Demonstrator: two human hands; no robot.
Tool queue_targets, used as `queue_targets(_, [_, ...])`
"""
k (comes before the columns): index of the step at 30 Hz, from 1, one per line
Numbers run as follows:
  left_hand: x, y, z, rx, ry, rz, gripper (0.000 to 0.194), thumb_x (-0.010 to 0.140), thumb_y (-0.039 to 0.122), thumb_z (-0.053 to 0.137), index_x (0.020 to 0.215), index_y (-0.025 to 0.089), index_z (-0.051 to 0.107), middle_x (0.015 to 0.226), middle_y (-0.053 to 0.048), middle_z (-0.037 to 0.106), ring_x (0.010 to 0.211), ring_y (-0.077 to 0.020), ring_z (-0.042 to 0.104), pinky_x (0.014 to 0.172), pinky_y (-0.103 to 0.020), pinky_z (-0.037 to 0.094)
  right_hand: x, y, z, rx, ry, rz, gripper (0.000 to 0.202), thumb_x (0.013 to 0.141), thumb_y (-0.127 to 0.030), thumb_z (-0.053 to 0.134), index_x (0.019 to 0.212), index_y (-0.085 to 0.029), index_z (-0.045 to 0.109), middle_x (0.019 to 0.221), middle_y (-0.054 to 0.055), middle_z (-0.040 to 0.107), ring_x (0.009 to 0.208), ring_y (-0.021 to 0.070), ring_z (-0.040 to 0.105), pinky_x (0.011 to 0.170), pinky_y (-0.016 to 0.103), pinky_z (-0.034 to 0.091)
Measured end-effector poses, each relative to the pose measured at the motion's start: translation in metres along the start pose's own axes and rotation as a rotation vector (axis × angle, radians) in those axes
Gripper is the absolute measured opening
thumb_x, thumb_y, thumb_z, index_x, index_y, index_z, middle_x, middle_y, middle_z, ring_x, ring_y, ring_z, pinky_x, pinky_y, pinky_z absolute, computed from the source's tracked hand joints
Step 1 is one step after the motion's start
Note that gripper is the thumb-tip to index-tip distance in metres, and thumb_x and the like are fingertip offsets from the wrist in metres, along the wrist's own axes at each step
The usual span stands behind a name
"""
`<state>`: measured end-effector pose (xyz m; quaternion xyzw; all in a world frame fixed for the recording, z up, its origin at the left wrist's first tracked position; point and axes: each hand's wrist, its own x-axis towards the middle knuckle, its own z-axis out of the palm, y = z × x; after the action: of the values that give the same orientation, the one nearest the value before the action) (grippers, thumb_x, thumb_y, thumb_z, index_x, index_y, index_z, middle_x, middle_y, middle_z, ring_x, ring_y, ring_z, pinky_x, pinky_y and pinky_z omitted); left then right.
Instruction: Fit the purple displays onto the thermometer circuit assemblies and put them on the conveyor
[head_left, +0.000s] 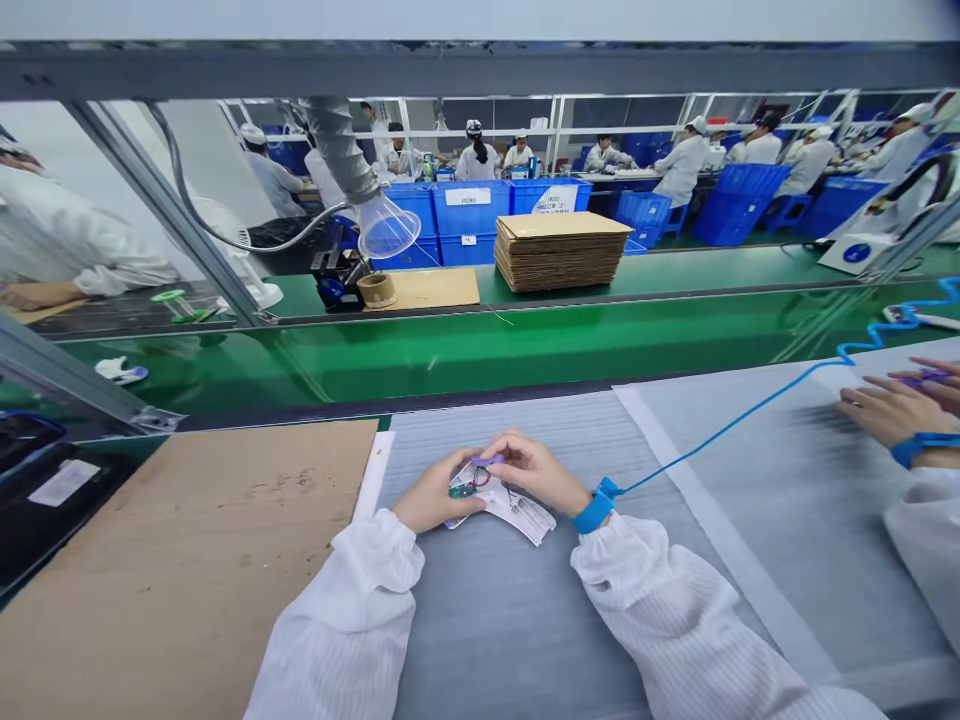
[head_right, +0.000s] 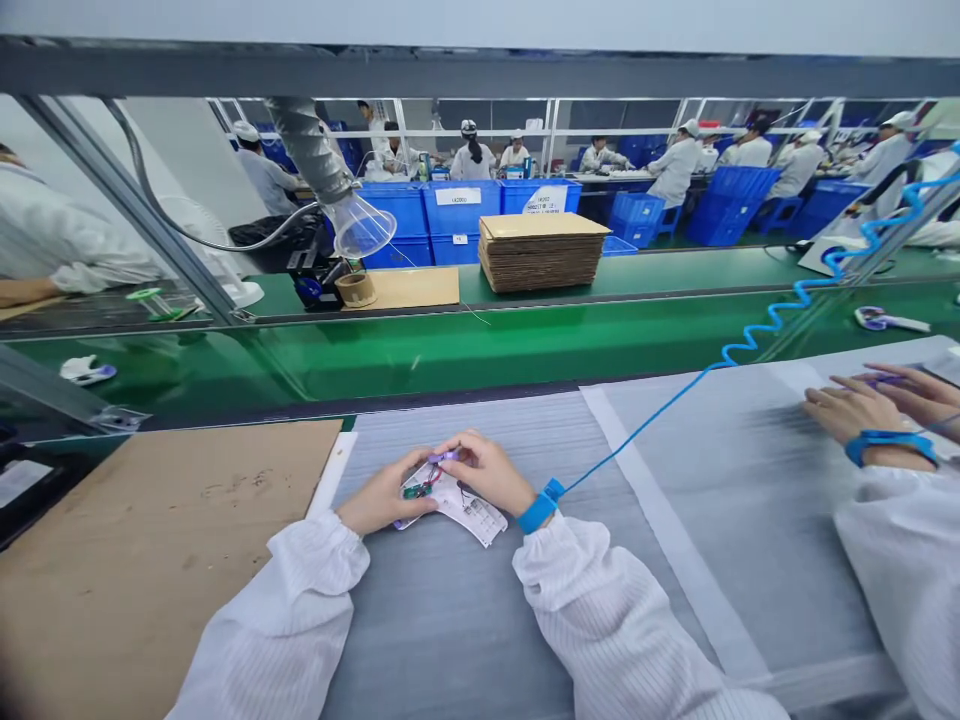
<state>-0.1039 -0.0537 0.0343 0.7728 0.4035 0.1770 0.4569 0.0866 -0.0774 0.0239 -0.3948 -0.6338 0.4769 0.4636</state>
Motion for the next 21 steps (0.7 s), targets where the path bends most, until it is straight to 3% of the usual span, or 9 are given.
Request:
queue_targets(3, [-0.003,-0.001,0.0,-0.075,0.001,0.067,0.051,0.068,0.029,0.069,0.115,0.022,0.049,0.114,-0.003,0.056,0.106,-0.0201,0.051,0.092,-0.03,0.037,-0.001,-0.001,0.001,0.0,-0.02,-0.078,0.007,0.077,-0.025,0.062,0.081,-0.019,0.062,0.092,0.003,0.055,0.09,0.0152,0.054,0.083,0.029,0.044])
queue_targets(5, [-0.002,-0.001,0.003,-0.113,0.08,0.09,0.039,0.074,0.032,0.064,0.11,0.022,0.054,0.108,-0.003,0.058,0.102,-0.0196,0.052,0.089,-0.029,0.038,-0.001,0.001,0.002,-0.01,-0.01,-0.103,0.006,0.077,-0.024,0.062,0.076,-0.019,0.06,0.091,0.003,0.054,0.094,0.0158,0.053,0.086,0.03,0.043])
queue_targets(10, [0.004,-0.002,0.015,-0.235,0.266,0.05,0.026,0.072,0.029,0.064,0.096,0.019,0.062,0.092,-0.003,0.063,0.089,-0.0187,0.056,0.08,-0.028,0.041,-0.001,0.005,0.004,-0.053,0.016,-0.082,0.018,0.078,-0.022,0.061,0.096,-0.022,0.058,0.098,0.004,0.051,0.092,0.0163,0.055,0.081,0.031,0.049])
queue_targets(16, [0.006,-0.009,0.019,-0.288,0.342,-0.023,0.027,0.062,0.026,0.072,0.084,0.015,0.062,0.081,-0.003,0.064,0.08,-0.0183,0.057,0.074,-0.028,0.043,-0.004,0.006,0.005,-0.215,0.013,-0.064,0.02,0.08,-0.021,0.06,0.1,-0.023,0.061,0.095,0.005,0.055,0.081,0.0159,0.059,0.076,0.033,0.054])
queue_targets(21, [0.007,-0.008,0.019,-0.292,0.334,-0.036,0.024,0.063,0.025,0.072,0.083,0.016,0.063,0.081,-0.002,0.065,0.082,-0.018,0.057,0.077,-0.028,0.041,-0.005,0.009,0.005,-0.274,0.041,-0.145,0.018,0.08,-0.018,0.058,0.097,-0.023,0.064,0.094,0.006,0.058,0.085,0.0175,0.06,0.074,0.032,0.054])
